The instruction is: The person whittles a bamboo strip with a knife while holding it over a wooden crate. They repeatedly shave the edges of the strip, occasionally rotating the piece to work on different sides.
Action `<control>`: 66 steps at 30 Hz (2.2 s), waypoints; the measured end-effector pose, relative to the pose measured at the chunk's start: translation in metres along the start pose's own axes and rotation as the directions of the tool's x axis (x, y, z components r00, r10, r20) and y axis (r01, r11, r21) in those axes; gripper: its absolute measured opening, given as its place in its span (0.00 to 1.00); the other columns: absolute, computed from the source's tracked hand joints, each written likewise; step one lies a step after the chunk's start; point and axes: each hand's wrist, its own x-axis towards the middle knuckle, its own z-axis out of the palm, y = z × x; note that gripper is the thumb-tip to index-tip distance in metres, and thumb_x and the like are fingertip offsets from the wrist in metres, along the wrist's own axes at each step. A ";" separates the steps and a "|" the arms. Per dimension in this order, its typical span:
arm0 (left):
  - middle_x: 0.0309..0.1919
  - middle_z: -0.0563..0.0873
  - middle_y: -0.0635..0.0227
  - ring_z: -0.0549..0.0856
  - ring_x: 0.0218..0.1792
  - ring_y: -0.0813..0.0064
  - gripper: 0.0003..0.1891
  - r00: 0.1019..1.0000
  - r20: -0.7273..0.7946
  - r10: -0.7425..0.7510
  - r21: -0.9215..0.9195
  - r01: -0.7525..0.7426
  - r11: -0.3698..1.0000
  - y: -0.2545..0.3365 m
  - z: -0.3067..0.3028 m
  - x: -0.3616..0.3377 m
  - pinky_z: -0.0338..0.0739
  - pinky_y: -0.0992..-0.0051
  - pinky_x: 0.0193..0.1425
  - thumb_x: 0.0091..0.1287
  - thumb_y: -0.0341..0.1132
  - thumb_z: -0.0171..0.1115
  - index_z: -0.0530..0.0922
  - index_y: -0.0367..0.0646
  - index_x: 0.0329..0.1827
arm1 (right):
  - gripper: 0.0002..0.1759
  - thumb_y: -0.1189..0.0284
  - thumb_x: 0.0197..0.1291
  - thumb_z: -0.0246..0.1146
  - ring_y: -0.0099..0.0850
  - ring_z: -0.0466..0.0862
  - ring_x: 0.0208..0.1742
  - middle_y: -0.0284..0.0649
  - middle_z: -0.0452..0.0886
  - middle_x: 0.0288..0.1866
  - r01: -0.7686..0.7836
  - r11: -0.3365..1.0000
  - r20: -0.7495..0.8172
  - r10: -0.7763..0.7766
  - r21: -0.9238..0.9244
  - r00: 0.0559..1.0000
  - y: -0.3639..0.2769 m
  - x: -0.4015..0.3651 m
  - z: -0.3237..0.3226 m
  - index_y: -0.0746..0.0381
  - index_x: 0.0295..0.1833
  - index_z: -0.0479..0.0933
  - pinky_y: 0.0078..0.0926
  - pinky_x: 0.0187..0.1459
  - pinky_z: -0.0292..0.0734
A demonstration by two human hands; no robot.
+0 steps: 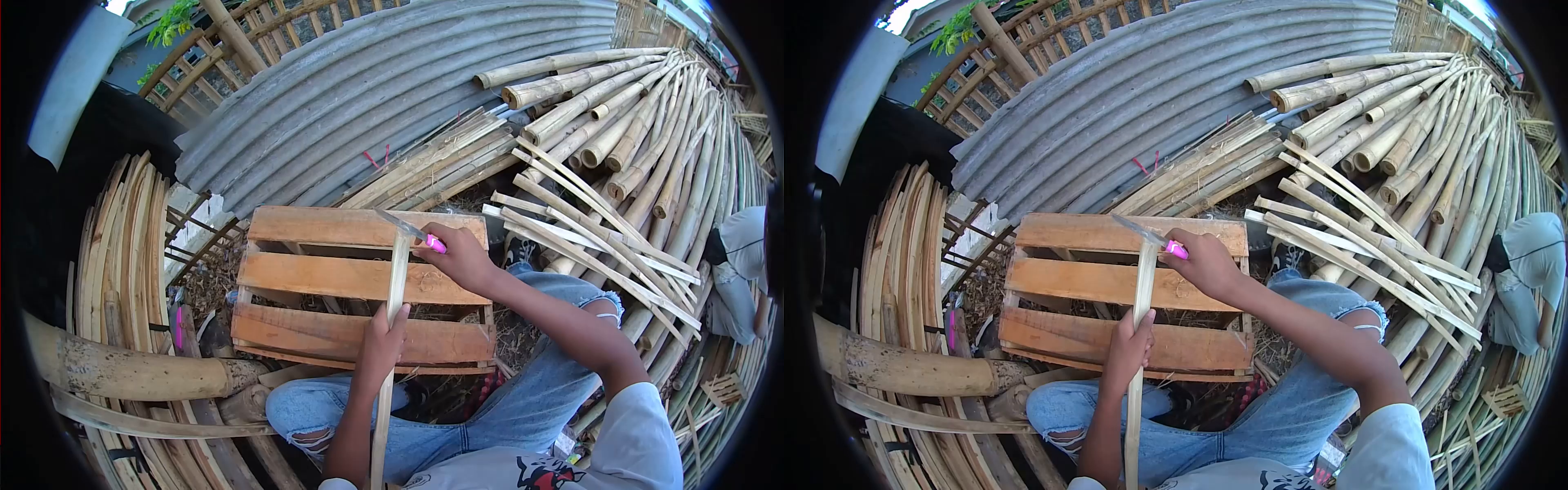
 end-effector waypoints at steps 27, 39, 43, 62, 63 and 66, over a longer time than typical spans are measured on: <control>0.14 0.70 0.74 0.69 0.12 0.85 0.15 0.995 -0.017 0.096 0.119 -0.094 0.988 -0.011 -0.002 0.005 0.64 0.80 0.14 0.72 0.43 0.55 0.69 0.38 0.37 | 0.11 0.66 0.55 0.64 0.47 0.82 0.29 0.47 0.81 0.25 0.149 0.958 -0.115 -0.181 -0.246 0.977 -0.015 0.023 0.006 0.57 0.42 0.81 0.43 0.31 0.75; 0.14 0.71 0.74 0.71 0.13 0.84 0.16 0.971 -0.057 0.232 0.242 -0.211 0.947 -0.025 0.001 0.009 0.66 0.79 0.15 0.71 0.43 0.55 0.70 0.37 0.37 | 0.15 0.71 0.52 0.63 0.46 0.83 0.29 0.45 0.81 0.25 0.242 0.882 -0.008 -0.268 -0.405 0.963 -0.020 0.025 0.006 0.56 0.46 0.72 0.44 0.30 0.75; 0.15 0.71 0.73 0.71 0.13 0.84 0.15 0.971 -0.052 0.235 0.226 -0.218 0.950 -0.029 0.000 0.012 0.66 0.79 0.15 0.71 0.44 0.55 0.70 0.38 0.37 | 0.11 0.72 0.54 0.60 0.50 0.82 0.30 0.49 0.80 0.25 0.112 0.938 -0.080 -0.145 -0.329 0.986 -0.025 0.027 -0.001 0.59 0.45 0.74 0.47 0.32 0.74; 0.22 0.82 0.47 0.83 0.27 0.44 0.13 0.910 -0.282 0.304 0.760 0.018 0.650 -0.012 0.006 -0.001 0.76 0.51 0.30 0.73 0.39 0.48 0.69 0.35 0.45 | 0.33 0.43 0.64 0.51 0.47 0.78 0.18 0.48 0.75 0.14 0.260 0.847 0.235 -0.166 -0.463 0.958 -0.041 -0.033 0.017 0.62 0.23 0.77 0.43 0.20 0.69; 0.22 0.82 0.47 0.83 0.27 0.44 0.13 0.911 -0.281 0.303 0.760 0.018 0.650 -0.012 0.006 0.000 0.76 0.51 0.30 0.73 0.39 0.48 0.69 0.35 0.45 | 0.33 0.43 0.64 0.51 0.47 0.78 0.18 0.48 0.75 0.14 0.260 0.848 0.235 -0.165 -0.463 0.958 -0.040 -0.032 0.018 0.62 0.23 0.77 0.43 0.20 0.69; 0.21 0.82 0.48 0.83 0.27 0.45 0.12 0.910 -0.274 0.311 0.749 0.000 0.662 -0.010 0.005 0.000 0.76 0.52 0.30 0.72 0.38 0.48 0.69 0.35 0.44 | 0.34 0.43 0.64 0.50 0.47 0.79 0.19 0.49 0.75 0.14 0.259 0.854 0.255 -0.154 -0.451 0.954 -0.037 -0.030 0.021 0.62 0.23 0.78 0.43 0.21 0.70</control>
